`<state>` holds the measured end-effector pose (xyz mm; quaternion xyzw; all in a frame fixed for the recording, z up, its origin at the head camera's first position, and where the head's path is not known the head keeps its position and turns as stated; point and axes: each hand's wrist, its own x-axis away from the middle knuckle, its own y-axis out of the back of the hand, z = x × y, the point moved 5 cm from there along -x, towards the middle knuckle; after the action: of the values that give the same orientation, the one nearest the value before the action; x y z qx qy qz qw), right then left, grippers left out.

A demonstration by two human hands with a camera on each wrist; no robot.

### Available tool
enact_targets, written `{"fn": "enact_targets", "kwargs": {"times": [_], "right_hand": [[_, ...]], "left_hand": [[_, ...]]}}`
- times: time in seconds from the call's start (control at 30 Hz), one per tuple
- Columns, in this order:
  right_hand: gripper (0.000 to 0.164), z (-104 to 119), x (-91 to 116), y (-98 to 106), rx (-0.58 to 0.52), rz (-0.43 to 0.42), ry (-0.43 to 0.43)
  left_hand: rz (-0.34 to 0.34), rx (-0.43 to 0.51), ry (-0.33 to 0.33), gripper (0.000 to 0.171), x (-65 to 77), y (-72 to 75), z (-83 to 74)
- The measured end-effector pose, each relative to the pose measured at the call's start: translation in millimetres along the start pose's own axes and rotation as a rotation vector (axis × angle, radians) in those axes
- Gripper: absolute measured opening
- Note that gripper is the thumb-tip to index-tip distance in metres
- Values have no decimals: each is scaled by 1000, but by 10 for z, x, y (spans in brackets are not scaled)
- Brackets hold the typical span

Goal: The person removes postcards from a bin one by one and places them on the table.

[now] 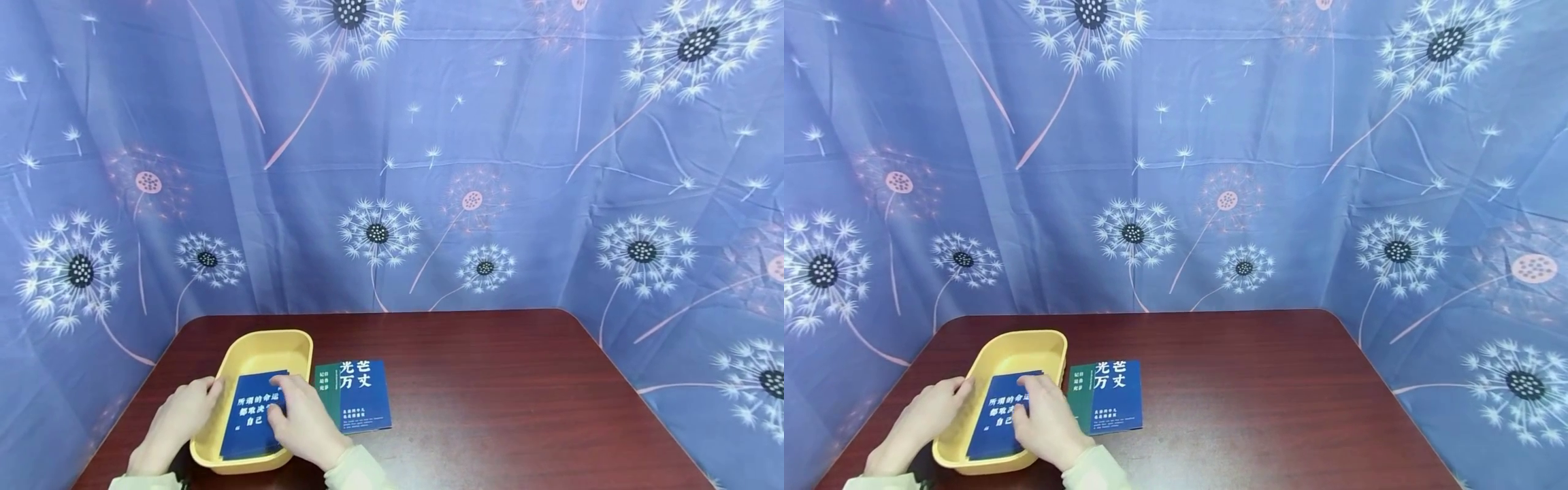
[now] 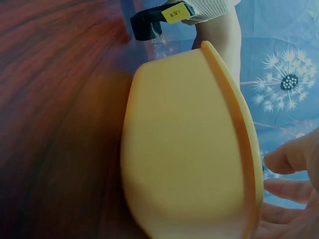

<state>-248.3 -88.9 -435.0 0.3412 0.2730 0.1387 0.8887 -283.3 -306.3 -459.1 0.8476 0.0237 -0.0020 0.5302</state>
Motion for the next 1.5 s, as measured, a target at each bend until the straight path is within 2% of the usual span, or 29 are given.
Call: {"fn": "enact_targets", "kwargs": {"times": [0.17, 0.33, 0.43, 0.53, 0.67, 0.8, 1.0, 1.17, 1.3, 1.5], "right_hand": [[33, 78, -95, -129, 167, 84, 27], [30, 147, -200, -357, 464, 194, 21], [34, 154, -223, -518, 620, 257, -58], [47, 112, -226, -649, 696, 318, -197], [64, 63, -243, -728, 695, 347, -341], [80, 35, -288, -750, 684, 338, -432], [86, 1, -335, -776, 723, 338, -529], [90, -16, -357, -784, 704, 330, -560], [94, -20, -344, -782, 704, 311, -548], [101, -8, -359, -764, 665, 215, -514]], "left_hand": [[10, 6, 7, 47, 1, -10, 3], [20, 3, 8, 47, -5, 3, 5], [17, 0, 5, 48, 1, 8, 3], [20, 3, -3, 49, 5, -3, -5], [34, 2, 1, 50, 9, -14, -7], [33, -3, 7, 52, 5, 10, -6], [32, -7, 7, 54, 3, 16, -13], [35, -3, 10, 54, -8, 4, 1], [27, 1, 13, 53, -17, -12, 15], [14, -6, 19, 51, -18, -13, 40]]}}
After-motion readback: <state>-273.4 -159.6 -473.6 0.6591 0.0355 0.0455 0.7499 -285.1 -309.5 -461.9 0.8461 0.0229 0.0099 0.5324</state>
